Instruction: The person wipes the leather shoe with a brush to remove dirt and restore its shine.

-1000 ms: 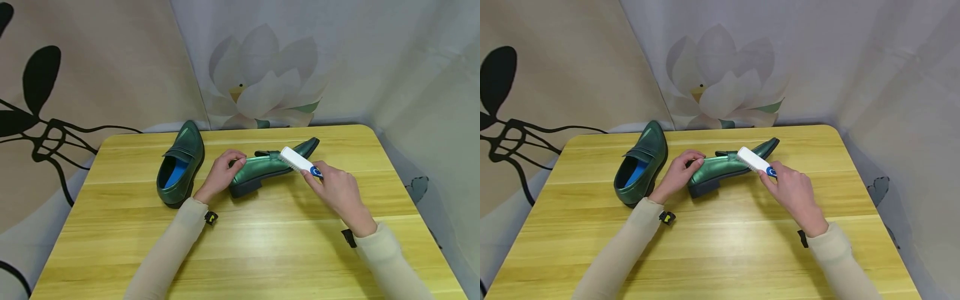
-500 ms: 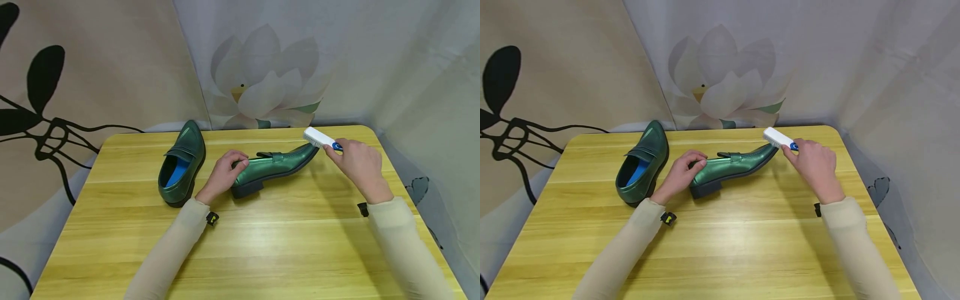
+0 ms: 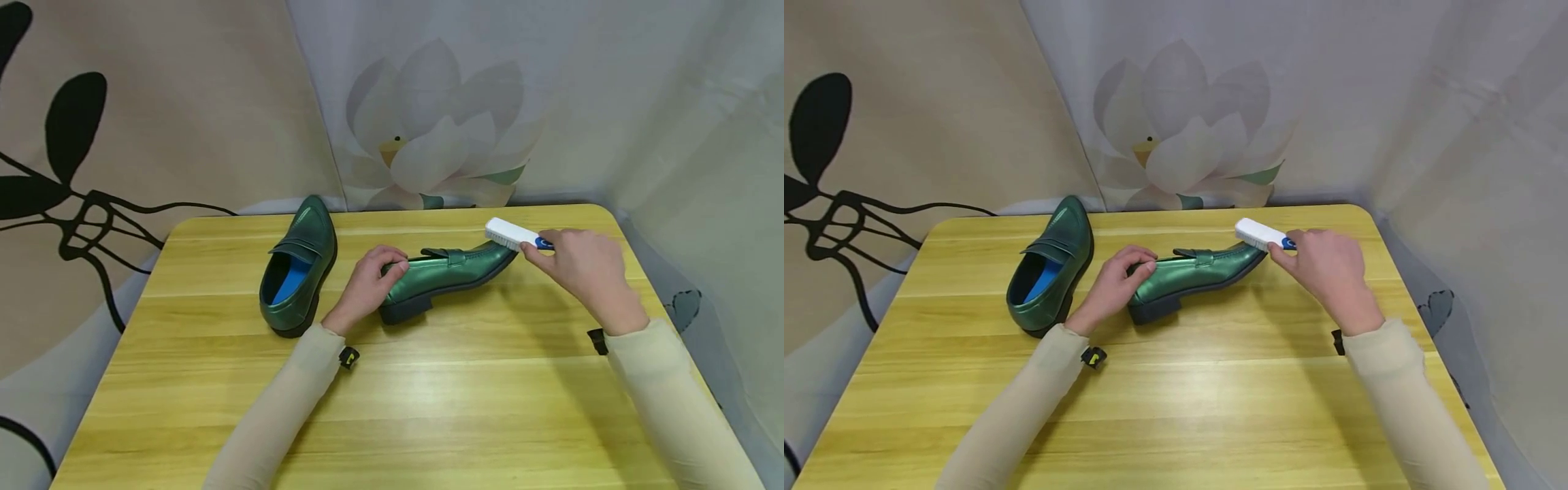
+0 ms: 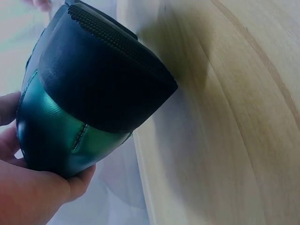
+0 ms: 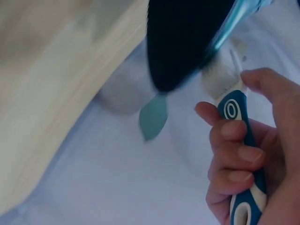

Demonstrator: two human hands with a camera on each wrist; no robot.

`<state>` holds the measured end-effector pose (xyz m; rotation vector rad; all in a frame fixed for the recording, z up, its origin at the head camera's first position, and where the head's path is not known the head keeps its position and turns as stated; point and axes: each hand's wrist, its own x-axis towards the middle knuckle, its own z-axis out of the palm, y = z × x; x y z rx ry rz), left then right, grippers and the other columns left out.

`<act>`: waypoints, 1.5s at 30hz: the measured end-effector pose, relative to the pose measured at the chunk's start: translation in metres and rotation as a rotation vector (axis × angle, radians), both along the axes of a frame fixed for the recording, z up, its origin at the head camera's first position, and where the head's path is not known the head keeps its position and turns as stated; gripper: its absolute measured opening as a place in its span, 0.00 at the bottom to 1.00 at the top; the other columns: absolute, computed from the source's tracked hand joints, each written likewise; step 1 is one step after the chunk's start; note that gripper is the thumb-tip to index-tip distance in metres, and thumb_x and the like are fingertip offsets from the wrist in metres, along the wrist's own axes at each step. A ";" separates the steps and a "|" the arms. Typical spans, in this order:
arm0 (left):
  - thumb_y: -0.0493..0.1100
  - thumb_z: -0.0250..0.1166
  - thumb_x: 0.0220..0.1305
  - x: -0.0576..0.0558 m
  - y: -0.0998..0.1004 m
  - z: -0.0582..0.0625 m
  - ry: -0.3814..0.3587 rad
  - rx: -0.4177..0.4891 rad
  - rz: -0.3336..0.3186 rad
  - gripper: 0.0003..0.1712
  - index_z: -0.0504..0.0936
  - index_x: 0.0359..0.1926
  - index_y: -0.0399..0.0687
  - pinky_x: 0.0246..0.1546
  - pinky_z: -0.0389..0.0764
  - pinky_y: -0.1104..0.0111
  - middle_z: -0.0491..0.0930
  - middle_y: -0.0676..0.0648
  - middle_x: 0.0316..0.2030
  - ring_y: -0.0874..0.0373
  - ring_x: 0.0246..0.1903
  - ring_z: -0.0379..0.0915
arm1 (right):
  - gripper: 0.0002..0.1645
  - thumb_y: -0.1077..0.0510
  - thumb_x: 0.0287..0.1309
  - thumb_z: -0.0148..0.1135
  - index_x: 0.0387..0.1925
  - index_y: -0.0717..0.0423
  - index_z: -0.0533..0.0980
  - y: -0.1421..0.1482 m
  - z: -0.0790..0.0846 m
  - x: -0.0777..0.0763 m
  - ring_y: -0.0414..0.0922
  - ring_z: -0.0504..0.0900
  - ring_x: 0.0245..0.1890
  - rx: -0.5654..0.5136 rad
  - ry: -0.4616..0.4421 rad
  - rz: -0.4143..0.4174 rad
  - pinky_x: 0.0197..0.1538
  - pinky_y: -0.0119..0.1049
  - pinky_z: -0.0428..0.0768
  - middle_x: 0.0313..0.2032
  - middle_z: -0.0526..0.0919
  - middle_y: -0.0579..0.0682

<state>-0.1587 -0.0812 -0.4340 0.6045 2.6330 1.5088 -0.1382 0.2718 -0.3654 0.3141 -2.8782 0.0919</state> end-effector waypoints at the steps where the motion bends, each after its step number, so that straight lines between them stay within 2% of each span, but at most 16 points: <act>1: 0.44 0.59 0.79 0.000 0.000 0.000 0.001 0.003 0.004 0.14 0.86 0.48 0.38 0.66 0.70 0.52 0.80 0.42 0.56 0.46 0.60 0.73 | 0.21 0.40 0.67 0.64 0.40 0.54 0.86 -0.005 -0.002 0.004 0.47 0.64 0.11 -0.023 0.005 0.018 0.13 0.40 0.59 0.13 0.69 0.48; 5: 0.44 0.59 0.79 -0.001 -0.001 0.000 0.001 0.014 0.014 0.15 0.86 0.48 0.38 0.65 0.70 0.52 0.80 0.42 0.56 0.46 0.60 0.73 | 0.24 0.41 0.67 0.65 0.42 0.58 0.85 -0.020 -0.014 0.017 0.44 0.66 0.12 -0.142 0.002 0.057 0.13 0.38 0.61 0.17 0.75 0.49; 11: 0.45 0.58 0.80 -0.003 -0.001 -0.002 0.000 0.018 0.015 0.15 0.86 0.49 0.38 0.65 0.71 0.51 0.79 0.41 0.57 0.45 0.60 0.73 | 0.26 0.45 0.69 0.67 0.47 0.67 0.82 -0.021 -0.032 0.020 0.49 0.73 0.16 -0.257 0.053 0.006 0.17 0.45 0.70 0.27 0.84 0.58; 18: 0.45 0.58 0.80 -0.005 -0.001 -0.004 -0.012 0.021 0.034 0.15 0.86 0.50 0.38 0.65 0.70 0.51 0.80 0.41 0.56 0.45 0.60 0.73 | 0.26 0.48 0.70 0.67 0.52 0.68 0.77 -0.023 -0.052 0.027 0.54 0.81 0.25 -0.347 -0.012 0.071 0.28 0.53 0.80 0.37 0.86 0.63; 22: 0.45 0.59 0.79 -0.006 -0.001 -0.006 -0.017 0.023 0.036 0.15 0.86 0.50 0.39 0.65 0.70 0.51 0.80 0.42 0.56 0.45 0.60 0.73 | 0.24 0.52 0.72 0.65 0.55 0.70 0.76 -0.021 -0.056 0.030 0.55 0.80 0.27 -0.388 0.013 0.065 0.29 0.54 0.80 0.39 0.86 0.64; 27: 0.46 0.58 0.80 -0.006 -0.001 -0.007 -0.032 0.023 0.043 0.15 0.85 0.51 0.39 0.66 0.70 0.51 0.79 0.42 0.57 0.46 0.61 0.73 | 0.23 0.56 0.73 0.63 0.57 0.72 0.74 -0.019 -0.060 0.034 0.54 0.79 0.27 -0.401 0.004 0.079 0.29 0.52 0.79 0.39 0.85 0.65; 31: 0.45 0.58 0.80 -0.007 -0.002 -0.006 -0.037 0.029 0.056 0.15 0.85 0.51 0.39 0.66 0.70 0.51 0.79 0.42 0.57 0.46 0.61 0.73 | 0.23 0.57 0.71 0.65 0.58 0.69 0.74 -0.020 -0.063 0.038 0.52 0.79 0.29 -0.378 -0.040 0.160 0.31 0.51 0.80 0.41 0.85 0.63; 35: 0.45 0.58 0.80 -0.007 -0.003 -0.006 -0.032 0.025 0.054 0.15 0.85 0.51 0.39 0.66 0.70 0.51 0.79 0.42 0.57 0.45 0.61 0.72 | 0.22 0.59 0.67 0.70 0.56 0.67 0.76 -0.019 -0.067 0.040 0.50 0.79 0.30 -0.334 -0.020 0.253 0.32 0.49 0.80 0.41 0.85 0.60; 37: 0.45 0.58 0.80 -0.007 -0.003 -0.006 -0.032 0.020 0.052 0.16 0.85 0.51 0.39 0.66 0.70 0.51 0.79 0.42 0.57 0.46 0.61 0.72 | 0.21 0.60 0.66 0.70 0.55 0.66 0.77 -0.018 -0.068 0.040 0.50 0.79 0.30 -0.327 -0.011 0.268 0.33 0.48 0.79 0.40 0.85 0.58; 40: 0.46 0.58 0.80 -0.007 -0.003 -0.006 -0.036 0.016 0.050 0.16 0.85 0.52 0.39 0.66 0.70 0.52 0.79 0.42 0.57 0.46 0.61 0.72 | 0.22 0.59 0.67 0.69 0.57 0.65 0.76 -0.013 -0.068 0.039 0.52 0.80 0.32 -0.332 -0.010 0.241 0.35 0.51 0.80 0.42 0.85 0.59; 45: 0.45 0.58 0.80 -0.007 -0.003 -0.007 -0.028 0.019 0.044 0.16 0.85 0.53 0.39 0.65 0.70 0.51 0.79 0.42 0.57 0.45 0.60 0.73 | 0.24 0.57 0.72 0.64 0.61 0.67 0.75 -0.002 -0.064 0.039 0.58 0.84 0.38 -0.370 -0.007 0.126 0.38 0.59 0.82 0.49 0.84 0.65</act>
